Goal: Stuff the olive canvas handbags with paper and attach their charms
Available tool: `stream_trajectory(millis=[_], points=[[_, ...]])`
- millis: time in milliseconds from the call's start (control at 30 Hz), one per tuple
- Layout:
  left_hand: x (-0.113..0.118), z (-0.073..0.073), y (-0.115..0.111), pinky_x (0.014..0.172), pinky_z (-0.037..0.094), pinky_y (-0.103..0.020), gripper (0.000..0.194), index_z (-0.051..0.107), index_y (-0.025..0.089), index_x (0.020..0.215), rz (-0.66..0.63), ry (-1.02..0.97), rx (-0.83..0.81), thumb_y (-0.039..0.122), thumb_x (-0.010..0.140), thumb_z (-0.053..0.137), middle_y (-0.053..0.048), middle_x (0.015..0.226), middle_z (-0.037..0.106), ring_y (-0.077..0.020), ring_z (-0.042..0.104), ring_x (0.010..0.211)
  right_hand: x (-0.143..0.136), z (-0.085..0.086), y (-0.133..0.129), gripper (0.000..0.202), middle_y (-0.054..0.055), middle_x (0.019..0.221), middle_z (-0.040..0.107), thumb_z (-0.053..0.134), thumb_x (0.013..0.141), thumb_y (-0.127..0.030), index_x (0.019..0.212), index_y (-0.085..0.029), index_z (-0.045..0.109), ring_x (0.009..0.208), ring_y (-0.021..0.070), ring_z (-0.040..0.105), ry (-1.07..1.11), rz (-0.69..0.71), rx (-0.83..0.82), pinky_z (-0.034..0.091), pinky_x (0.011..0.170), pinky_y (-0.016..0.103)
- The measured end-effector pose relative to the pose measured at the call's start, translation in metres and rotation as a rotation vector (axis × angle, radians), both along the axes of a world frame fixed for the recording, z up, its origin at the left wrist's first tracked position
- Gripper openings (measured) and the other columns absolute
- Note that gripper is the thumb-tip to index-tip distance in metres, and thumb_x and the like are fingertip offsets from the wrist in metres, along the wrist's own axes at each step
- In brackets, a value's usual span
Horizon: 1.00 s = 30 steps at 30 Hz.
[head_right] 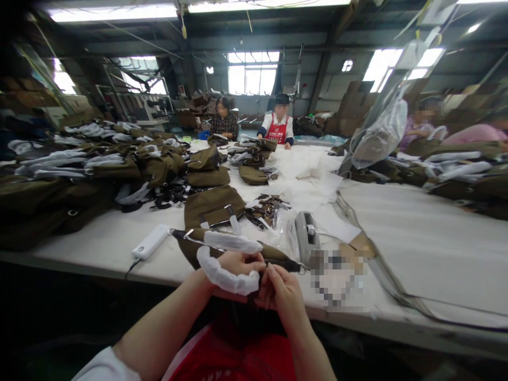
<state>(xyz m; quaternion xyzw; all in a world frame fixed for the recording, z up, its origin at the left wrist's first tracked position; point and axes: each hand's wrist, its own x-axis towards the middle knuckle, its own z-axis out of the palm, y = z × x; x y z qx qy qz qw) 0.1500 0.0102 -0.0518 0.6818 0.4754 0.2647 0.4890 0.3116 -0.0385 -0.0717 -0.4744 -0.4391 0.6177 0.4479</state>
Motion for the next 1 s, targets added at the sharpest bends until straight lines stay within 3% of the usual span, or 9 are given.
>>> stream_trajectory(millis=[233,567,800,1000], points=[[0.003,0.006,-0.007,0.079,0.046,-0.027,0.015,0.068,0.019,0.082,-0.037,0.121,0.160,0.027,0.085,0.056,-0.001,0.078,0.068,-0.0170,0.061,0.078,-0.006,0.002,-0.001,0.053,-0.005,0.039,0.047,0.064,0.076,-0.068,0.059,-0.020,0.051,0.030,0.0066,0.039,-0.068,-0.053,0.066,0.026,0.029,0.016],[0.003,0.013,-0.008,0.077,0.048,-0.031,0.017,0.069,0.017,0.082,0.030,0.076,0.083,0.026,0.085,0.055,-0.007,0.084,0.072,-0.0218,0.065,0.080,-0.007,0.009,0.006,0.059,-0.003,0.038,0.051,0.058,0.074,-0.076,0.058,-0.019,0.054,0.029,0.0085,0.041,-0.235,0.011,0.136,0.028,0.030,0.019],[0.011,0.001,-0.007,0.076,0.049,-0.032,0.020,0.070,0.015,0.081,0.105,0.050,0.121,0.026,0.083,0.053,-0.009,0.084,0.073,-0.0221,0.066,0.078,-0.006,0.007,0.010,0.059,-0.004,0.037,0.048,0.057,0.073,-0.076,0.064,-0.018,0.056,0.027,0.0073,0.037,-0.248,-0.003,0.135,0.023,0.029,0.017],[0.012,-0.008,-0.005,0.070,0.047,-0.030,0.020,0.068,0.018,0.074,0.121,0.043,0.131,0.030,0.082,0.054,-0.005,0.076,0.072,-0.0196,0.063,0.071,-0.004,0.002,0.007,0.055,-0.002,0.041,0.053,0.059,0.075,-0.071,0.061,-0.019,0.052,0.029,0.0082,0.041,-0.113,-0.001,0.118,0.027,0.030,0.018]])
